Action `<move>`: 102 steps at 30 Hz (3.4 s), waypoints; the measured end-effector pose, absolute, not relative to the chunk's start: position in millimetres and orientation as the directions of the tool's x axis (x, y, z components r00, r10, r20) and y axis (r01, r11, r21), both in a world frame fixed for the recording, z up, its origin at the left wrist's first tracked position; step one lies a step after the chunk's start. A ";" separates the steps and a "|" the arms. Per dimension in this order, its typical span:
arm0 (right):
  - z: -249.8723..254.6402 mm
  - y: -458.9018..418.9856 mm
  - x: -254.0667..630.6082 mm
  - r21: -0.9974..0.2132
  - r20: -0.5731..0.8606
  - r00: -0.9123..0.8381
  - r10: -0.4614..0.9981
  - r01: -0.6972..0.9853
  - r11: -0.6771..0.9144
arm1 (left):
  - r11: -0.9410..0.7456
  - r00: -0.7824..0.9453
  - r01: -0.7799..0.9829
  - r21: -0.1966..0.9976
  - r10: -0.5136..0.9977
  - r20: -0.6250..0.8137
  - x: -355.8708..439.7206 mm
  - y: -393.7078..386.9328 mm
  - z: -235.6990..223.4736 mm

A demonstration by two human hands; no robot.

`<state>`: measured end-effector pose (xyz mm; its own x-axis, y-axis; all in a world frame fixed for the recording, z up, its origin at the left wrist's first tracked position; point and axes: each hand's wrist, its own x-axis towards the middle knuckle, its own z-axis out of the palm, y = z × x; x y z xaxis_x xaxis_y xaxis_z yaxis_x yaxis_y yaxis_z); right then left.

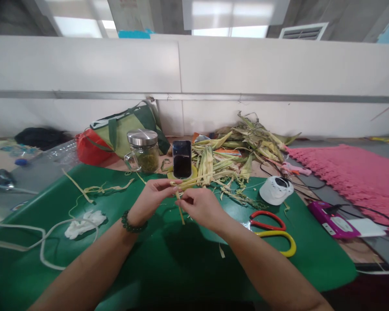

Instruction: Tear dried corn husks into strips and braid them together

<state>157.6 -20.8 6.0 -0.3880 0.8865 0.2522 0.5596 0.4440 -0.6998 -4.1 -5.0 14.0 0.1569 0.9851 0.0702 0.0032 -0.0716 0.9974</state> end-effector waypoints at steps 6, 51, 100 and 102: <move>5.1 -23.2 154.3 -0.924 0.030 -0.460 0.887 0.326 0.200 | -0.087 0.138 0.017 0.996 0.987 0.084 -3.8 -4.8 13.2; 2.7 -14.9 170.5 -0.127 0.597 -0.681 0.423 0.440 0.889 | -0.025 0.196 -0.117 0.993 0.979 0.048 -6.2 -2.4 14.4; 16.0 -21.9 172.6 -0.539 0.667 -0.279 0.691 0.459 0.706 | -0.173 0.084 -0.057 0.983 0.981 0.177 3.7 -8.1 10.1; 13.1 -25.0 165.8 -0.714 0.466 -0.281 0.839 0.442 0.544 | -0.199 0.063 -0.057 0.978 0.977 0.202 5.2 -9.4 9.8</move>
<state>165.8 -25.0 13.1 -0.2807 0.8393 0.4657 0.4416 0.5437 -0.7137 5.2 -9.4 9.8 0.0633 0.9773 0.2023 -0.0571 -0.1988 0.9784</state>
